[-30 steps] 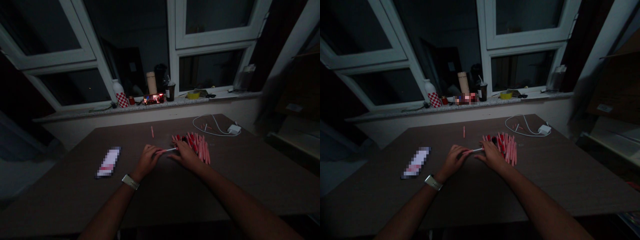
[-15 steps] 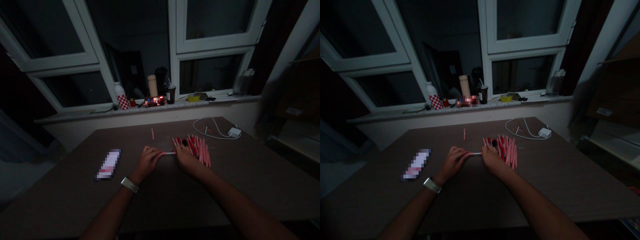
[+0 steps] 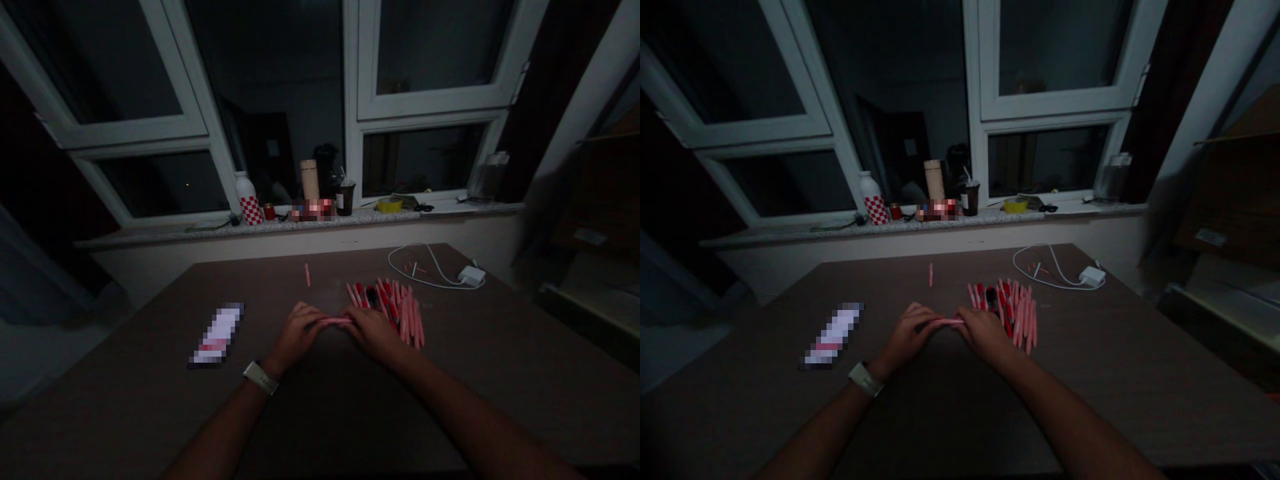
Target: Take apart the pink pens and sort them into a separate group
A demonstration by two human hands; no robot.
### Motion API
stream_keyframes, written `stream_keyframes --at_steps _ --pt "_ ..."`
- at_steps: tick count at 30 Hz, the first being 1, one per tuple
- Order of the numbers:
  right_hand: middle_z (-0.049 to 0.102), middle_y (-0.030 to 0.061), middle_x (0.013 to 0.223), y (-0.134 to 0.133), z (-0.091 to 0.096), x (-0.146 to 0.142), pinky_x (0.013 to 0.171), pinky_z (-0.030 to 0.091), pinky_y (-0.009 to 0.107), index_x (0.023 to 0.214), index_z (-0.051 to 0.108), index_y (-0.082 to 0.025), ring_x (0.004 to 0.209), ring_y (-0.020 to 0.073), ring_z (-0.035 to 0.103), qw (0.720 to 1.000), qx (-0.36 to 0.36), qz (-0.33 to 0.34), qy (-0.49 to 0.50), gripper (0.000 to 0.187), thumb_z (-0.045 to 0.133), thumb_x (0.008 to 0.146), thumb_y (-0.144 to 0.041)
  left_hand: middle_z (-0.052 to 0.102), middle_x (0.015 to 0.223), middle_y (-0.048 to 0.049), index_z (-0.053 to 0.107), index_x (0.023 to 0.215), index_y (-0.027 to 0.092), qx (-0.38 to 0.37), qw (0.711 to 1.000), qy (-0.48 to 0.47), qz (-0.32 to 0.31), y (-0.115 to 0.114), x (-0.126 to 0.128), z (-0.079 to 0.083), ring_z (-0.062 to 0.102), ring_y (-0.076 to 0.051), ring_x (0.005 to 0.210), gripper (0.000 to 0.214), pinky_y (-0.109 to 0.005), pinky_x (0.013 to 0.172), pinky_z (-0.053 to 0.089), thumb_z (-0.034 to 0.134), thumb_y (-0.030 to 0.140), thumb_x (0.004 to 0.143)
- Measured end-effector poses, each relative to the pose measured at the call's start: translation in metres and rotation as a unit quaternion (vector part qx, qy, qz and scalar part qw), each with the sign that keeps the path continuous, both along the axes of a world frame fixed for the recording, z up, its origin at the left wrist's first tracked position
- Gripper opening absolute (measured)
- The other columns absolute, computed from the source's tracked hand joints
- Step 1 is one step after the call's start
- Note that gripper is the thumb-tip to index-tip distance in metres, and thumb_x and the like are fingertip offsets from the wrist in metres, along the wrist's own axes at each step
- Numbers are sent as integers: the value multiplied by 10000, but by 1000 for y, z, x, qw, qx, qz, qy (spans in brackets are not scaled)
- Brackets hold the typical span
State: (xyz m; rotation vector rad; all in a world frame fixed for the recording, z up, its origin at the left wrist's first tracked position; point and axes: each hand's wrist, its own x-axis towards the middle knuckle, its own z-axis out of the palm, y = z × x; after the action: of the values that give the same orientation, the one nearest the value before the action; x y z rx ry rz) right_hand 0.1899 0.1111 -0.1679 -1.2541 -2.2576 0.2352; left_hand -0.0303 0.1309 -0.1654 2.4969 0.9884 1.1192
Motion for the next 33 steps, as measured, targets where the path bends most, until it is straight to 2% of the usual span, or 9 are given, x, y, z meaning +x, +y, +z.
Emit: stream_keyframes --at_steps 6,9,12,16,21,26,31,33 --pt "681 99 981 -1 -4 -2 817 438 297 1060 639 -181 935 211 629 999 -16 36 7 300 396 996 -346 699 927 -51 730 1021 242 -6 1000 4 -4 -1 -2 -1 552 -192 922 216 -319 816 455 568 337 915" --pt "676 89 991 0 -6 -2 806 441 287 1068 625 -180 934 205 624 998 -26 48 41 262 450 975 -351 696 935 -48 728 1016 239 -11 1000 6 2 -2 -1 1 548 -189 933 210 -317 826 452 567 332 916" --pt "678 83 996 0 -7 -3 791 443 285 1048 626 -182 927 206 623 997 -29 34 56 243 495 955 -364 697 928 -45 729 1002 242 -14 1000 12 1 -3 -1 2 549 -190 928 208 -320 824 450 561 333 920" --pt "691 87 976 0 -6 -4 843 432 311 1019 662 -186 944 209 624 999 -16 29 43 335 384 999 -374 696 926 -51 732 996 242 -15 1000 11 3 -2 -1 2 555 -194 920 217 -325 816 456 562 352 917" --pt "689 78 981 2 -10 -6 783 448 276 1046 632 -177 914 200 632 996 -39 33 74 259 502 949 -379 695 922 -51 733 999 241 -19 1000 5 -1 -3 -1 1 556 -191 921 214 -319 816 457 563 341 918" --pt "695 87 943 3 -11 -7 822 431 299 982 658 -183 932 211 633 998 -33 26 45 330 381 998 -363 703 912 -42 735 989 252 -14 1000 6 -3 -3 -1 0 558 -186 904 201 -317 816 449 572 341 913" --pt "688 66 953 2 -12 -8 734 435 259 1023 608 -183 888 195 634 996 -39 32 79 258 509 943 -408 698 911 -49 734 989 245 -17 1000 7 -7 -1 -1 -3 558 -188 908 201 -314 806 453 575 339 910" --pt "689 71 940 1 -11 -9 752 430 268 980 619 -181 890 198 633 997 -29 24 64 261 465 966 -392 699 915 -50 734 986 243 -17 1000 5 -9 -1 -1 -3 559 -188 911 201 -314 808 454 574 338 911"
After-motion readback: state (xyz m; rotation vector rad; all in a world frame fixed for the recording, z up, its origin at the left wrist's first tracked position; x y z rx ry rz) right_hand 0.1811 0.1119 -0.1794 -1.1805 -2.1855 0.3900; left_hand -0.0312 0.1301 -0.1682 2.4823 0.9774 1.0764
